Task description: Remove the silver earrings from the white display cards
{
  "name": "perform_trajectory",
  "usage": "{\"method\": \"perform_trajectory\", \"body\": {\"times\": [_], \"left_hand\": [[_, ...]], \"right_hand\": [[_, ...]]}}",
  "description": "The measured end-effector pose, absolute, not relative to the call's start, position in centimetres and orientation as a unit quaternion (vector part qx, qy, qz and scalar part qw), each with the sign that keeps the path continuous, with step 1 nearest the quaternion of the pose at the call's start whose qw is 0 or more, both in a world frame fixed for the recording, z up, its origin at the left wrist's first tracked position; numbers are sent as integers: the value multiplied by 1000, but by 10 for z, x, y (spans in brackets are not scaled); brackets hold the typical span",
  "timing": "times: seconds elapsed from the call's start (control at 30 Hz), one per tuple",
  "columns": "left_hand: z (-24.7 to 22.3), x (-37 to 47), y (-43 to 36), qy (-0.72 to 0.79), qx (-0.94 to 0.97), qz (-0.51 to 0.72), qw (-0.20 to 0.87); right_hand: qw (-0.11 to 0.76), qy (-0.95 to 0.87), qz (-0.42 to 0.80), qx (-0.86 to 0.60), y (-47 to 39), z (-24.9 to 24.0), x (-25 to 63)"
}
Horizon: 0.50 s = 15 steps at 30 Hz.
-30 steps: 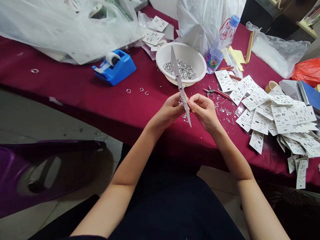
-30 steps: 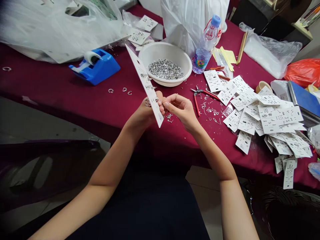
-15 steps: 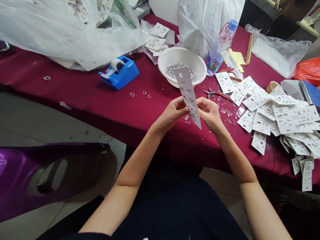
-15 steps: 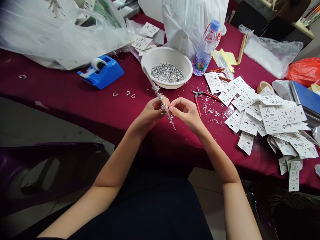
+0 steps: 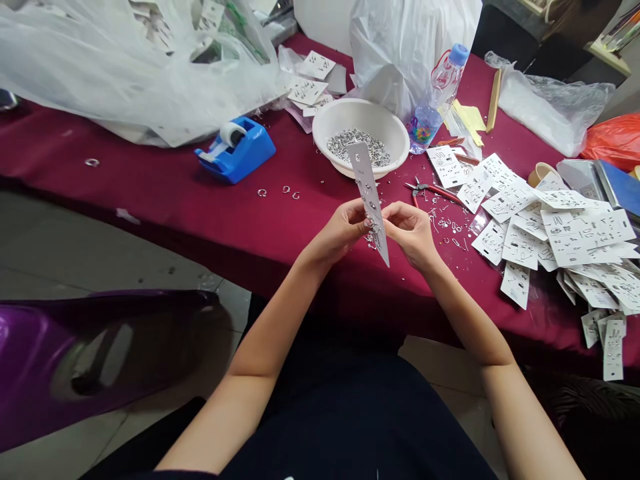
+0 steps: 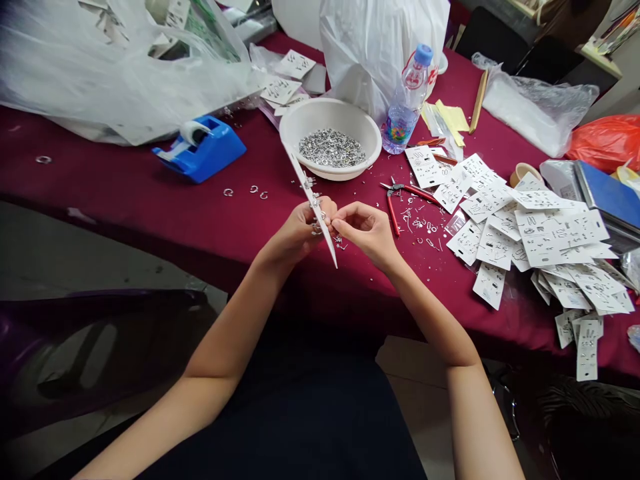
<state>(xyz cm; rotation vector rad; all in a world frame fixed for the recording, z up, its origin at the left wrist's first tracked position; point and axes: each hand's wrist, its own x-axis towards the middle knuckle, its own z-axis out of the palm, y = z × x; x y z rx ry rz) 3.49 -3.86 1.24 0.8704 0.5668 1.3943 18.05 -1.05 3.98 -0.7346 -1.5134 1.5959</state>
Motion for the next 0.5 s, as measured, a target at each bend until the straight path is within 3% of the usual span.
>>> {"method": "perform_trajectory", "body": {"times": [0.5], "left_hand": [[16, 36, -40, 270, 382, 607, 643]], "right_hand": [[399, -581, 643, -300, -10, 29, 182]]}}
